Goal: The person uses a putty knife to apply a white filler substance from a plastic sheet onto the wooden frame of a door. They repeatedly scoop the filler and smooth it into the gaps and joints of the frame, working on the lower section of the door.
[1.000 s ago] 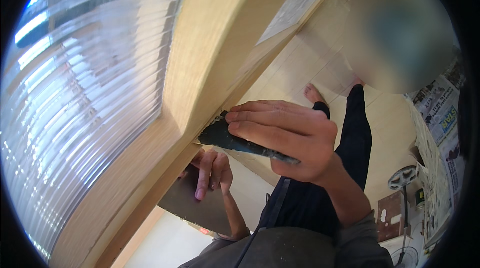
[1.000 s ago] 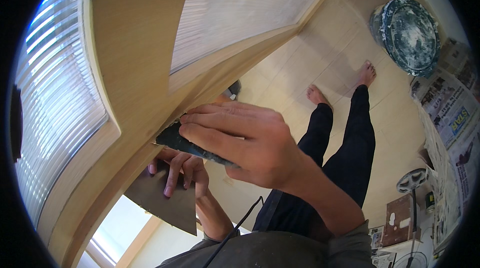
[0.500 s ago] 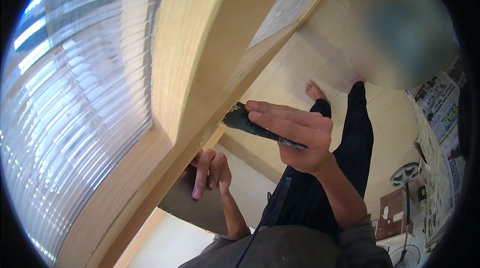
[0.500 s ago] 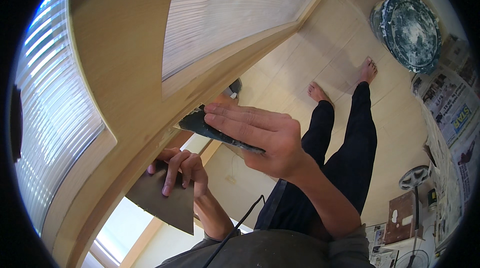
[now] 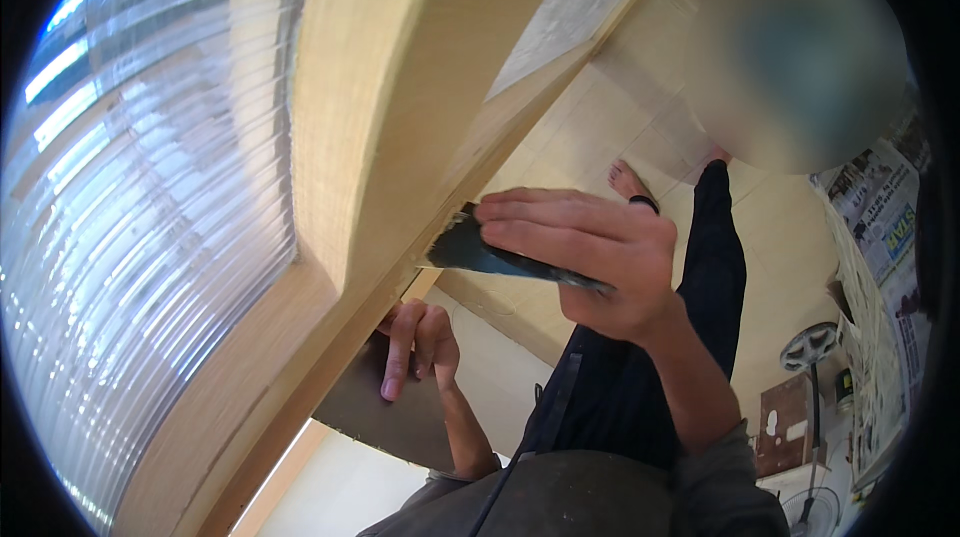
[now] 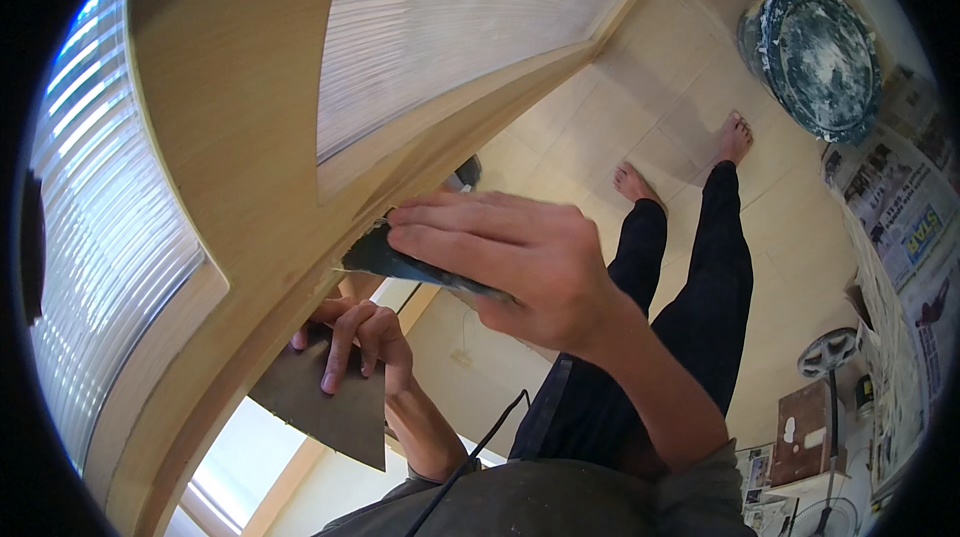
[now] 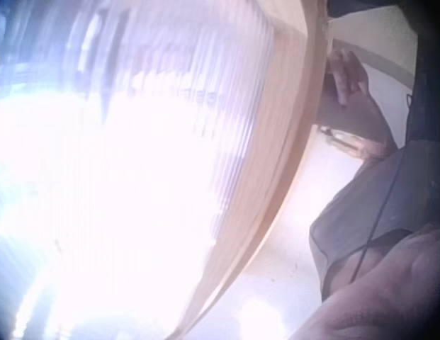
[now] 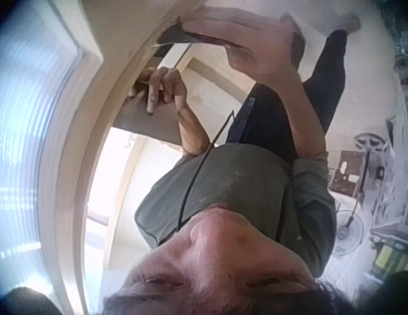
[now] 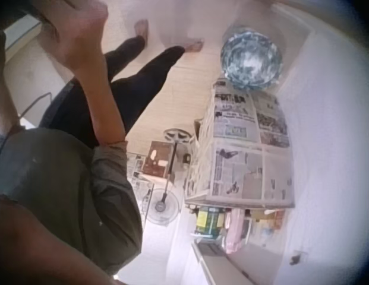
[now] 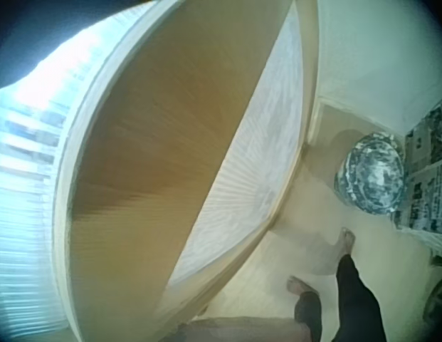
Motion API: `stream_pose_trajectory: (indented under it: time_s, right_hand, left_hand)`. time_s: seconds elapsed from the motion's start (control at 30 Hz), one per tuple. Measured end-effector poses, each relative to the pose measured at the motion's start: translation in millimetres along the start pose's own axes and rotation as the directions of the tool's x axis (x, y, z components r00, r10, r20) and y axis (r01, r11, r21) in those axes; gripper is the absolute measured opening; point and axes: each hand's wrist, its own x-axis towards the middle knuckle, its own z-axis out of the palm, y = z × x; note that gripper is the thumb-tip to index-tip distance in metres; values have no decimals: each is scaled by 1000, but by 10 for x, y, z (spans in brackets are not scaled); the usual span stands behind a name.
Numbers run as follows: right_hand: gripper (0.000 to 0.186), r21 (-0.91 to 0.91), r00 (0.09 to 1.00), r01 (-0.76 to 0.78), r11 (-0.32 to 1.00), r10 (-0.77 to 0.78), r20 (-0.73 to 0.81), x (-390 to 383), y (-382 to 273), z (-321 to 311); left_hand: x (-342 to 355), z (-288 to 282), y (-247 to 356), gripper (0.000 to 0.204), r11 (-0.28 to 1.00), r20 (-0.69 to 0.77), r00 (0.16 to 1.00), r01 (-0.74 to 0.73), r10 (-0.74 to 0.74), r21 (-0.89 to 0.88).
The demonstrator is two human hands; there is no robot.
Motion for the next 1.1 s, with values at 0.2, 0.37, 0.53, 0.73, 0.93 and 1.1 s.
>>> stream_pose_trajectory:
  time_s: [0.2, 0.37, 0.53, 0.73, 0.93, 1.1]
  right_hand:
    - [41, -19, 984, -69, 997, 71, 165, 216, 6, -132]
    - [42, 6, 978, -120, 993, 117, 171, 54, 81, -264]
    - [43, 62, 993, -108, 992, 105, 51, 50, -7, -110]
    - [47, 95, 998, 55, 994, -52, -29, -37, -9, 110]
    - [42, -19, 994, 107, 994, -107, -18, -155, -64, 166]
    - [48, 59, 1000, 10, 998, -11, 14, -84, -140, 11]
  left_hand:
    - [-9, 35, 40, 17, 999, 1, 1000, 15, -15, 34]
    - [13, -61, -1, 17, 999, 1, 1000, 25, -25, 36]
    - [-17, 27, 36, 15, 1000, -5, 1000, -8, 8, 14]
    - [16, -61, -9, 26, 999, -15, 999, -35, 35, -20]
    - [-30, -7, -20, 27, 995, -95, 994, -65, 57, -78]
    - [9, -20, -23, 29, 992, -35, 998, -58, 54, -111]
